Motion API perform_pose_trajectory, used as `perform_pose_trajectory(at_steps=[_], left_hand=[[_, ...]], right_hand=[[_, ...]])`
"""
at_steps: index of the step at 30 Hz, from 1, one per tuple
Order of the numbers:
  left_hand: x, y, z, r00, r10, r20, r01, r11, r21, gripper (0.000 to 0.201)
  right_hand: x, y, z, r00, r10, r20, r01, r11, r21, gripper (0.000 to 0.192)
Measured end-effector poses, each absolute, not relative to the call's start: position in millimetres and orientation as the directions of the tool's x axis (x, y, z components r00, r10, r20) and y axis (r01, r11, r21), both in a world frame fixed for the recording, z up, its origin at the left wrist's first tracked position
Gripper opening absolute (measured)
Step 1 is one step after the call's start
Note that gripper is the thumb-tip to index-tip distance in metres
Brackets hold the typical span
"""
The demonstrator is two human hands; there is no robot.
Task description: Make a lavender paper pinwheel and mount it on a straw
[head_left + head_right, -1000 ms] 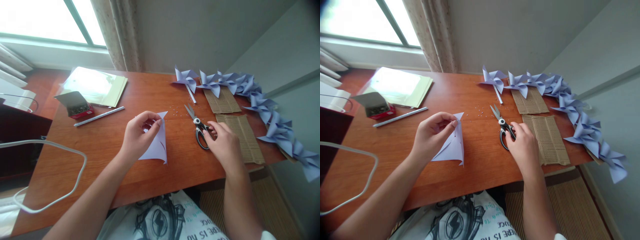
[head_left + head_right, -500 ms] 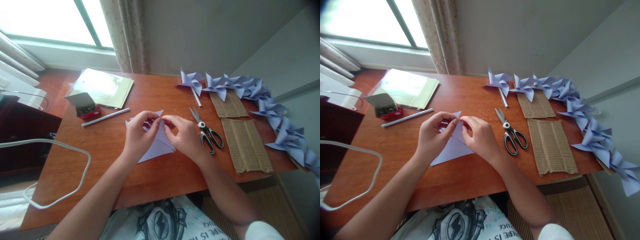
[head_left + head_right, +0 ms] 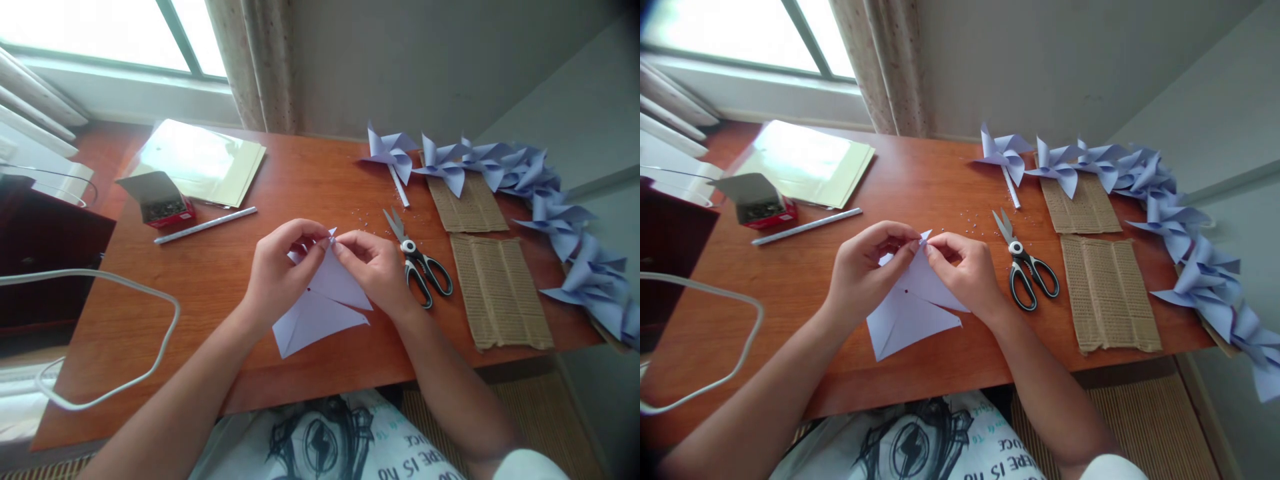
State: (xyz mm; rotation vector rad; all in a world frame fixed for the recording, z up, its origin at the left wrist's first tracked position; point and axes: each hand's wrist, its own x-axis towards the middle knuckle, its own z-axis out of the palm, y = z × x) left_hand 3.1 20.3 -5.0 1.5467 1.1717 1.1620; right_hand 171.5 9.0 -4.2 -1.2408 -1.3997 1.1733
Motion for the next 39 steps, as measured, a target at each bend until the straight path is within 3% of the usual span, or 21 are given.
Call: perform_pose_trajectory(at_steps=[9, 19, 24, 31, 39], left_hand=[[3.8, 21.7, 5.3, 0.136, 0.988, -0.069, -0.014, 0.071, 0.997, 0.021], [1.9, 22.9, 8.5, 0.284, 0.929, -0.239, -0.136, 0.286, 0.948, 0.031], [0.5, 23.9, 8.2, 0.230, 0.957, -0.176, -0.097, 0.203, 0.974, 0.025], [-9.6, 34.3, 3.2, -0.057, 0.998, 0.034, 0.024, -0.032, 0.999, 0.018], [-19.3, 43.1, -0.9, -0.167, 0.986, 0.022, -0.034, -0.028, 0.999, 0.026]], right_hand=[[171.3, 6.9, -0.1, -0.128, 0.990, 0.063, 0.198, 0.087, -0.976, 0.015], [172.1, 6.3, 4.1, -0.166, 0.984, 0.060, 0.261, 0.102, -0.960, 0.015], [173.6, 6.7, 2.2, -0.141, 0.989, 0.044, 0.214, 0.073, -0.974, 0.013], [182.1, 10.8, -1.7, -0.055, 0.998, -0.034, 0.089, -0.029, -0.996, 0.016], [192.8, 17.1, -3.5, 0.094, 0.995, -0.045, 0.033, -0.048, -0.998, 0.019]])
